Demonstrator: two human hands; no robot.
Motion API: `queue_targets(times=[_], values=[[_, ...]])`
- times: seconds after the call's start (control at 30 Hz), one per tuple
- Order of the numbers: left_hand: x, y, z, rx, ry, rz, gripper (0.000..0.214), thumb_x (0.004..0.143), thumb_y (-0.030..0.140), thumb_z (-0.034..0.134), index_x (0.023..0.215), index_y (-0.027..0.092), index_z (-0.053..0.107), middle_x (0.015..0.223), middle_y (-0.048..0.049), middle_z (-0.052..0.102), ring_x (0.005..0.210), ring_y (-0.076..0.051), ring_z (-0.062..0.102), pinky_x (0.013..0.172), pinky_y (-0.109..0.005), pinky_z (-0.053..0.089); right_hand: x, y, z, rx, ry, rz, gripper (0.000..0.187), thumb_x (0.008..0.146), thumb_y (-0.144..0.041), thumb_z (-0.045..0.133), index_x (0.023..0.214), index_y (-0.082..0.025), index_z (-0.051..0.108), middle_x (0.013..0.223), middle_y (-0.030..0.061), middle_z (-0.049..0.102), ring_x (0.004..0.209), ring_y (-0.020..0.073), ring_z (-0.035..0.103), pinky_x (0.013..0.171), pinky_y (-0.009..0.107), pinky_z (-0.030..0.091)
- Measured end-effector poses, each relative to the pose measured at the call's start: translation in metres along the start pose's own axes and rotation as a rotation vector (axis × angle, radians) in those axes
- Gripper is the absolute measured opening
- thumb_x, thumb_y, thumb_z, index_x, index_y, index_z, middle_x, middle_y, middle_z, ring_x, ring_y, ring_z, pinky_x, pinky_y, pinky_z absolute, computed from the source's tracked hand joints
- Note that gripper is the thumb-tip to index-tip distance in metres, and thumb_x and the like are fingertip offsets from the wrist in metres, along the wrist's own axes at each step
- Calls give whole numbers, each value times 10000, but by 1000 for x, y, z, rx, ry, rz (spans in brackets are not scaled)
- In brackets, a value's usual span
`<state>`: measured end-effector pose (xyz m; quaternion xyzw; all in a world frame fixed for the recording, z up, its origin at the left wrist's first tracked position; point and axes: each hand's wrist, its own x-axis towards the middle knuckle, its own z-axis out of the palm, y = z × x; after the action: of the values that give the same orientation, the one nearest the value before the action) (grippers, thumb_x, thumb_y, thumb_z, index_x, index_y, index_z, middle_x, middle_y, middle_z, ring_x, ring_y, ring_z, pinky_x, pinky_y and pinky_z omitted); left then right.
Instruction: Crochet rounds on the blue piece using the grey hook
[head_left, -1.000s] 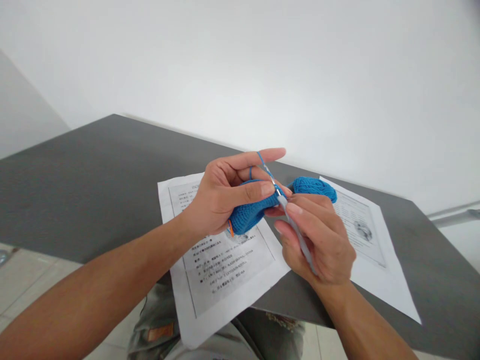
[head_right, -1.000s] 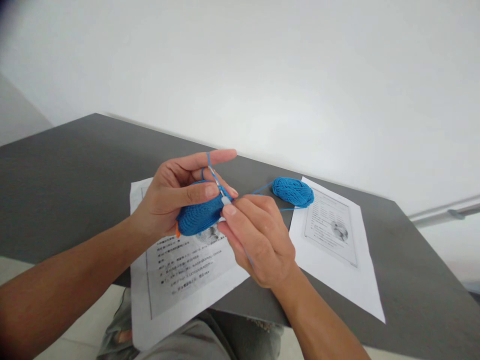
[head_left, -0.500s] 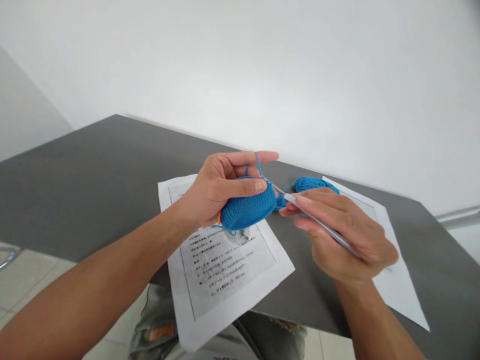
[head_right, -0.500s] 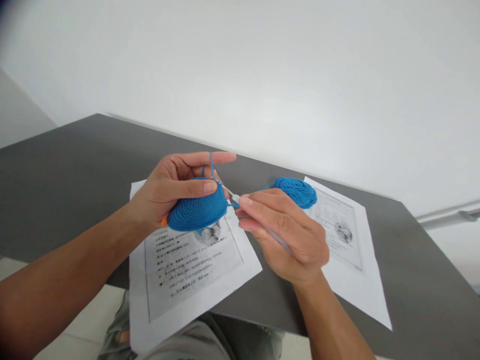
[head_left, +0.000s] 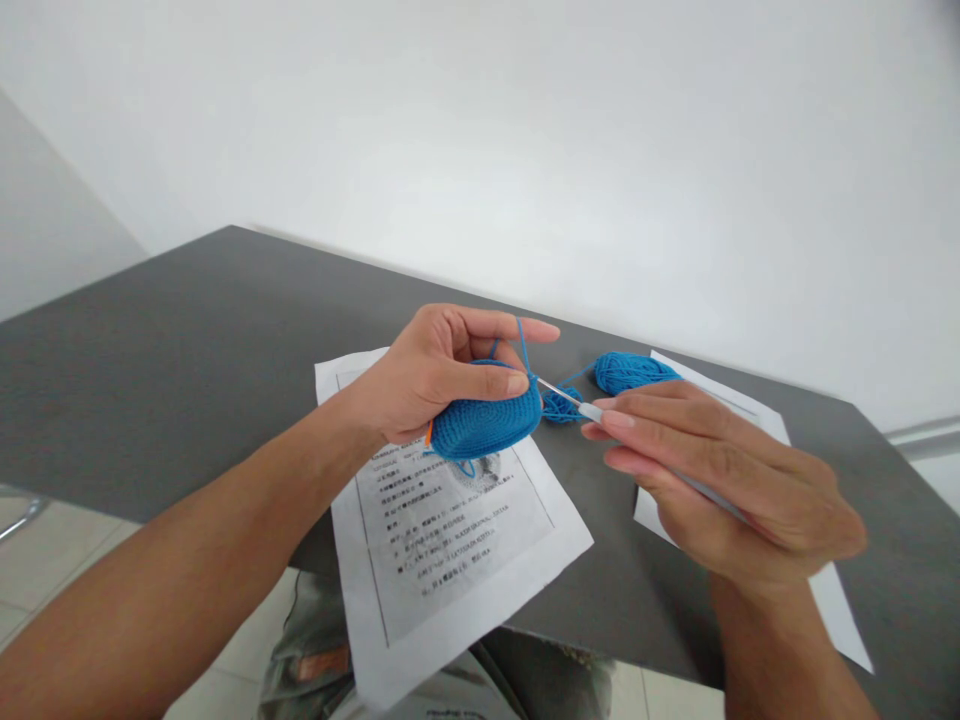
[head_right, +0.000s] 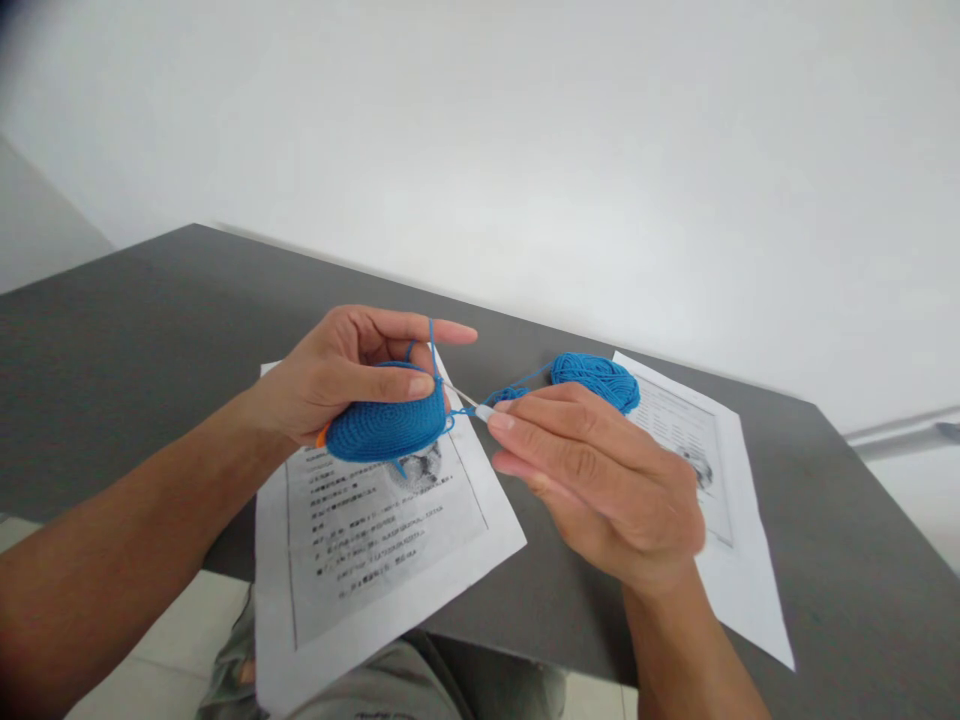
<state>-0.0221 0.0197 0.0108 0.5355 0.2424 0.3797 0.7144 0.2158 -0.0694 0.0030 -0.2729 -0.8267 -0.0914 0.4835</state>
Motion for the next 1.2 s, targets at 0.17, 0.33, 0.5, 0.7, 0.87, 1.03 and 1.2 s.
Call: queue_targets(times=[0.17, 0.33, 0.5, 0.7, 0.87, 1.03, 1.2], values=[[1, 3, -2, 55, -16, -6, 386, 693, 70, 903, 1070, 151, 877, 685, -12, 724, 570, -115, 655, 524, -205, 518, 0, -2, -4, 5, -26, 29, 578, 854, 6, 810, 1362, -266, 763, 1019, 72, 858, 860, 308, 824, 745, 525, 711], [1, 3, -2, 64, -28, -9, 332, 699, 73, 897, 1021, 156, 890, 683, -17, 716, 583, -117, 646, 519, -199, 522, -1, -2, -3, 111, 17, 84, 498, 855, -10, 827, 1298, -236, 794, 1020, 68, 856, 840, 270, 821, 678, 458, 702], [0, 4, -2, 45, -39, -28, 335, 696, 53, 890, 1014, 159, 894, 683, -13, 713, 578, -99, 632, 509, -170, 511, -2, -3, -2, 75, 35, 109, 510, 870, -17, 815, 1299, -292, 792, 996, 51, 860, 806, 280, 817, 647, 479, 697], [1, 7, -3, 60, -37, -74, 312, 702, 64, 881, 995, 171, 897, 712, -41, 766, 575, -116, 653, 510, -186, 532, 1, -5, -9, -3, -88, 52, 529, 875, 4, 798, 1319, -283, 782, 1046, 51, 855, 881, 282, 821, 774, 499, 716], [1, 6, -5, 75, -76, -79, 317, 676, 73, 902, 977, 169, 901, 681, -33, 754, 551, -110, 642, 488, -174, 506, 0, -3, -9, 137, -17, 122, 493, 850, 18, 812, 1251, -269, 818, 980, 51, 858, 821, 275, 819, 698, 469, 699], [-1, 7, -5, 87, -64, -71, 262, 711, 112, 898, 965, 173, 903, 697, -50, 769, 564, -122, 663, 512, -194, 513, -7, -1, -2, 362, 87, 410, 282, 932, -173, 807, 1182, -297, 848, 926, 53, 860, 716, 244, 800, 628, 429, 695], [-3, 4, -3, 93, -46, -1, 262, 750, 163, 905, 1012, 182, 899, 741, -54, 787, 600, -140, 685, 535, -219, 530, -4, -1, 11, 802, 229, 753, 128, 943, -326, 823, 1018, -234, 870, 815, 36, 844, 588, 158, 756, 462, 248, 651]])
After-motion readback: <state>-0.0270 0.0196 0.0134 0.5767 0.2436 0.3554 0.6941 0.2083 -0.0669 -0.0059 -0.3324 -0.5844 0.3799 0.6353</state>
